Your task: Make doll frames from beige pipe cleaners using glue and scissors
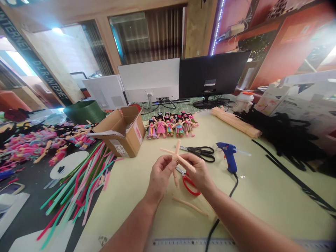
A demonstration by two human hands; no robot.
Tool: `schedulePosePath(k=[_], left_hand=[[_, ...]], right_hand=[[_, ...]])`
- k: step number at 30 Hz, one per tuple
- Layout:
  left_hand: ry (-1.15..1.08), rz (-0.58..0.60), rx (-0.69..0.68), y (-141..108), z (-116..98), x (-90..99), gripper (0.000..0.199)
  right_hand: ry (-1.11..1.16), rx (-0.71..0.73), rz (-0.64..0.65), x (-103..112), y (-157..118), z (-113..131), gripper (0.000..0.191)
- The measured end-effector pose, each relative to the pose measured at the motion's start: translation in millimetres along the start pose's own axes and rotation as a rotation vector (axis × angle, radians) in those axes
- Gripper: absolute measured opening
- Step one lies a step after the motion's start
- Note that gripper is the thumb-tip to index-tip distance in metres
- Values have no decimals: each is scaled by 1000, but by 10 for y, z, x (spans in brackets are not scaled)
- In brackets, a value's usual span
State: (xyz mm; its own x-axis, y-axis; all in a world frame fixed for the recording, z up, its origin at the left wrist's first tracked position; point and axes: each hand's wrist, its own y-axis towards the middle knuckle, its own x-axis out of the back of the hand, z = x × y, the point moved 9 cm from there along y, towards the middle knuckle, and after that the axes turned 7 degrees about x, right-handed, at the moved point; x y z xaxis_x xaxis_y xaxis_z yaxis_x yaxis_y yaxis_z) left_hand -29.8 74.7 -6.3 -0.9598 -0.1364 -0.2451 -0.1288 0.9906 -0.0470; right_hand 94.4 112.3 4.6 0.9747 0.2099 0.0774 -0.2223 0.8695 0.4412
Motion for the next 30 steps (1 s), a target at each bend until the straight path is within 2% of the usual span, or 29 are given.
schedulePosePath(k=[6,16,23,30], left_hand=[[-16,-58,73,66,151,91,25],[-46,23,89,50,121,31,18],[-214,141,231,76,282,-23,18],[-280,142,318,71,357,-42,22]], right_hand=[[6,-54,-16,-10,-23,-64,18],[-1,-42,33,-13,-9,-91,12],[173,-152,55,-62,-2,-62,8],[206,-185,27,-42,-11,-152,8]])
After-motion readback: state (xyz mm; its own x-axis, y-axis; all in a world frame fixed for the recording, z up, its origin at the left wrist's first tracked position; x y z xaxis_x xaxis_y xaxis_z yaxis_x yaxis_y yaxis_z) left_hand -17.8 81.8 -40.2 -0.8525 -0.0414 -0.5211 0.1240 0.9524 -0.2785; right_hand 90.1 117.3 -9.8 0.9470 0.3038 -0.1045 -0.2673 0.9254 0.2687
